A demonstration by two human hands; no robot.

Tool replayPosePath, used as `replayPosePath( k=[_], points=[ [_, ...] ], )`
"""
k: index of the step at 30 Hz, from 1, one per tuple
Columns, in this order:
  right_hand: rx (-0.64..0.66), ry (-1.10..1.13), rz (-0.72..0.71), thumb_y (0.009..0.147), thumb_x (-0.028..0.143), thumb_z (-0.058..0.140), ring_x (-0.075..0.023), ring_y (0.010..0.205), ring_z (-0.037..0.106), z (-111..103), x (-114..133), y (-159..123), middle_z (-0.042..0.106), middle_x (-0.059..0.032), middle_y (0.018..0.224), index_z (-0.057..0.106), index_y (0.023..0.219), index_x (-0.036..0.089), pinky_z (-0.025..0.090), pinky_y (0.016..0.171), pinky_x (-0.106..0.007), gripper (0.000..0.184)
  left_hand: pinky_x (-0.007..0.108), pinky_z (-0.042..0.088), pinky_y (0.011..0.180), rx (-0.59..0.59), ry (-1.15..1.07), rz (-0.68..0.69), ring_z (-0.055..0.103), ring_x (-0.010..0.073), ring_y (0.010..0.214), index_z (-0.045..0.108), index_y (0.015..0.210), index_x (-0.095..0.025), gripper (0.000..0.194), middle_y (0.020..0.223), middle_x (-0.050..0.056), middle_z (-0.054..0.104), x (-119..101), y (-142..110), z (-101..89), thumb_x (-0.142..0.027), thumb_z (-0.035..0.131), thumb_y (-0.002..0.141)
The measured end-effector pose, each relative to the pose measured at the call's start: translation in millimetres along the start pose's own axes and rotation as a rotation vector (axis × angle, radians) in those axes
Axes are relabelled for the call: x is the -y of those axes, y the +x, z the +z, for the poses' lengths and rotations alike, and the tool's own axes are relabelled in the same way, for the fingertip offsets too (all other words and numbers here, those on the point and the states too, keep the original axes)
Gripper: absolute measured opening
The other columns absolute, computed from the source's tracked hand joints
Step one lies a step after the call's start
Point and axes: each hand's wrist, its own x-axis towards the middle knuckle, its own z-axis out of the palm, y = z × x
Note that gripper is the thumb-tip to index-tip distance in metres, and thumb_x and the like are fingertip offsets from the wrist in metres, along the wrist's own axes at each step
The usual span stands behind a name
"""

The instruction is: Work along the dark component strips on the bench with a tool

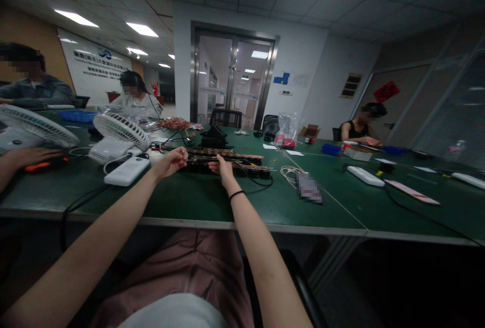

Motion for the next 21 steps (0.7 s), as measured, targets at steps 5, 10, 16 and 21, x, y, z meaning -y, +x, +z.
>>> replayPosePath(
  k=[5,10,16,21],
  points=[
    [0.009,0.002,-0.008,0.1,0.025,0.047,-0.0102,0.051,0.063,-0.4,-1.3,1.5,0.071,-0.0037,0.063,0.068,0.087,0.014,0.046,0.051,-0.018,0.026,0.016,0.052,0.053,-0.008,-0.011,0.007,0.048,0.0059,0.053,0.053,0.071,-0.018,0.021,0.066,-0.004,0.055,0.5,0.5,-0.9,-0.008,0.067,0.059],
    [0.016,0.005,-0.01,0.1,0.026,0.047,-0.0102,0.052,0.064,-1.2,-1.8,2.2,0.071,-0.0035,0.063,0.068,0.088,0.014,0.046,0.052,-0.017,0.026,0.017,0.051,0.054,-0.028,-0.034,0.01,0.045,0.0055,0.052,0.051,0.071,-0.018,0.023,0.065,-0.005,0.054,2.2,2.0,-3.2,-0.007,0.067,0.059],
    [0.018,0.001,-0.016,0.099,0.028,0.049,-0.0111,0.053,0.065,-2.4,-4.9,6.3,0.072,-0.0047,0.064,0.068,0.09,0.014,0.047,0.051,-0.018,0.026,0.016,0.048,0.052,-0.103,-0.095,0.024,0.042,0.0051,0.049,0.048,0.07,-0.019,0.025,0.064,-0.005,0.054,-2.7,2.6,-2.7,-0.004,0.064,0.057],
    [0.022,0.002,-0.019,0.1,0.027,0.047,-0.0109,0.055,0.065,-2.7,-5.8,7.1,0.072,-0.0051,0.065,0.069,0.09,0.014,0.047,0.052,-0.017,0.027,0.014,0.046,0.054,-0.369,-0.272,0.198,0.041,0.0052,0.05,0.04,0.069,-0.02,0.025,0.059,-0.006,0.047,-14.5,7.1,-26.1,-0.003,0.058,0.067]
  ],
)
